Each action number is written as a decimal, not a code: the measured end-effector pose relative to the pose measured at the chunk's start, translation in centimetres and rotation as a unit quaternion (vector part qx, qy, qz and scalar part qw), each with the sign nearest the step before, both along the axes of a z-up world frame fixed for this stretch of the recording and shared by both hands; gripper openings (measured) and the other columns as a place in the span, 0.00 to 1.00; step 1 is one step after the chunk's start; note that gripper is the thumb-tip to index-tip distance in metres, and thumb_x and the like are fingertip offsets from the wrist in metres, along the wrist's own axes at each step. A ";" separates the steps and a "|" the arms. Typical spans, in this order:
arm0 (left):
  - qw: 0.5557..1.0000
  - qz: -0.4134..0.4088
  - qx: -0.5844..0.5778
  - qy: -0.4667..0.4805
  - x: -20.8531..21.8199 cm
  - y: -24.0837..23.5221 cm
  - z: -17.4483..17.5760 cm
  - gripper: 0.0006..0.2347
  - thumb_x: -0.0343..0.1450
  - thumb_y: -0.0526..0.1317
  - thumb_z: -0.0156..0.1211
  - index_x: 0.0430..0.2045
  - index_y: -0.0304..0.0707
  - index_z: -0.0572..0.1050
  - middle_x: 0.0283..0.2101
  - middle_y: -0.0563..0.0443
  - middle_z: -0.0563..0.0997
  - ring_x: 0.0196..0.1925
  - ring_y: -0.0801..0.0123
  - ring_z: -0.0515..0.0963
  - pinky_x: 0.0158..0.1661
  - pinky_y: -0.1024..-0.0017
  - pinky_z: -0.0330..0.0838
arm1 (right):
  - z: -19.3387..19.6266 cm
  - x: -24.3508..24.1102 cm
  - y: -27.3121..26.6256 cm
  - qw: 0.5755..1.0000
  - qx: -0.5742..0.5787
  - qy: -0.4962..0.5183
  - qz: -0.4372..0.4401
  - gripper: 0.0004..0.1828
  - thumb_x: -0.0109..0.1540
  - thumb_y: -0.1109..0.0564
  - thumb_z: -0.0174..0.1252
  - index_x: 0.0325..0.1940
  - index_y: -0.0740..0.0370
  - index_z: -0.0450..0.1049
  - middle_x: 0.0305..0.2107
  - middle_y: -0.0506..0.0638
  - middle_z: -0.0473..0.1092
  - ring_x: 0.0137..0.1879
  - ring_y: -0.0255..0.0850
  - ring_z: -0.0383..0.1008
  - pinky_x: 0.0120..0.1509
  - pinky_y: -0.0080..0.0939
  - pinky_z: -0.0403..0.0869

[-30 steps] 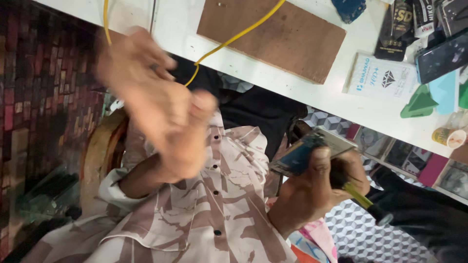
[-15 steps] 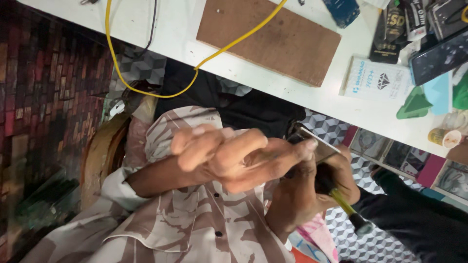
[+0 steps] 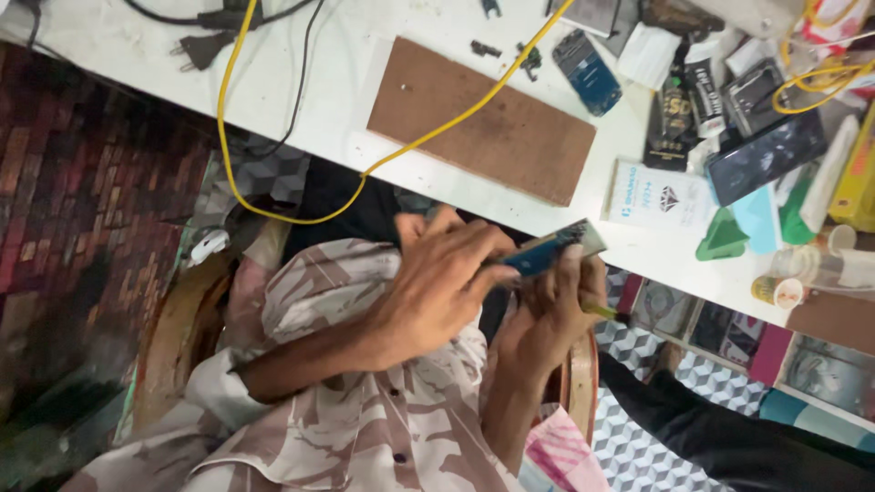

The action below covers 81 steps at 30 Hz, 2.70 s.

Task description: The person uses a screwdriver to remove screws from a small blue circuit board, then uses a soldering iron to work on the board's components. The person repeatedly applies the soldering iron to different points on the board while holding it steady.

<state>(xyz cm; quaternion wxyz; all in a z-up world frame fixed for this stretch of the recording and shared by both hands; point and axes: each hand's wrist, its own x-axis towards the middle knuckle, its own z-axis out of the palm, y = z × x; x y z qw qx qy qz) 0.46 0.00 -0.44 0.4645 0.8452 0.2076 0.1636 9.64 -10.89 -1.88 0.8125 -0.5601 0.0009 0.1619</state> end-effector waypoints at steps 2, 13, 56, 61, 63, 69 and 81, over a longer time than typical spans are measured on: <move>0.999 0.007 0.039 0.025 0.3 0.8 -0.3 0.07 0.75 0.40 0.61 0.45 0.43 0.75 0.44 0.55 0.79 0.50 0.60 0.68 0.49 0.52 0.51 | -0.8 1.3 -0.3 0.999 -0.041 -0.004 0.011 0.07 0.65 0.63 0.60 0.47 0.58 0.73 0.18 0.36 0.59 0.21 0.22 0.53 0.24 0.25 0.52; 0.961 0.130 0.236 -0.068 3.2 2.6 0.7 0.21 0.71 0.51 0.67 0.55 0.41 0.73 0.55 0.53 0.73 0.60 0.51 0.64 0.55 0.45 0.52 | -8.5 6.4 4.5 0.984 -0.148 -0.051 -0.087 0.11 0.62 0.59 0.66 0.45 0.55 0.71 0.22 0.44 0.69 0.22 0.24 0.57 0.22 0.27 0.53; 0.959 0.033 0.251 -0.124 1.8 0.2 -6.2 0.25 0.72 0.53 0.65 0.60 0.40 0.71 0.56 0.51 0.75 0.50 0.65 0.69 0.49 0.56 0.56 | -4.4 6.4 -0.1 0.874 -0.303 -0.378 -0.045 0.17 0.77 0.48 0.48 0.51 0.65 0.74 0.33 0.48 0.71 0.35 0.35 0.72 0.43 0.33 0.71; 0.957 -0.026 0.140 -0.253 -0.8 -0.7 -3.7 0.28 0.72 0.53 0.66 0.64 0.39 0.70 0.51 0.51 0.74 0.47 0.65 0.73 0.51 0.63 0.59 | -0.3 1.5 0.0 0.608 -0.345 -0.715 0.005 0.10 0.69 0.56 0.55 0.44 0.68 0.72 0.35 0.59 0.72 0.42 0.56 0.75 0.50 0.59 0.73; 0.948 -0.008 0.096 -0.303 -0.7 -1.1 -3.6 0.21 0.72 0.51 0.67 0.57 0.45 0.74 0.47 0.56 0.76 0.44 0.70 0.72 0.52 0.64 0.59 | 0.5 0.1 0.8 0.626 -0.330 -0.706 0.038 0.07 0.66 0.59 0.61 0.43 0.68 0.75 0.31 0.56 0.72 0.39 0.51 0.75 0.45 0.55 0.74; 0.922 0.003 0.042 -0.385 -1.2 1.3 -4.5 0.22 0.69 0.56 0.61 0.44 0.34 0.77 0.46 0.49 0.79 0.42 0.67 0.75 0.49 0.61 0.61 | -0.8 -0.2 2.1 0.593 -0.237 -0.769 0.026 0.06 0.64 0.71 0.66 0.39 0.70 0.74 0.31 0.56 0.73 0.36 0.50 0.77 0.37 0.48 0.75; 0.940 0.074 0.332 -0.013 0.7 16.2 -8.6 0.15 0.69 0.29 0.64 0.51 0.35 0.79 0.45 0.46 0.75 0.47 0.58 0.74 0.51 0.58 0.58 | -4.4 14.3 3.1 0.641 -0.453 -0.617 -0.060 0.07 0.64 0.62 0.72 0.42 0.64 0.80 0.29 0.53 0.72 0.32 0.47 0.73 0.33 0.49 0.66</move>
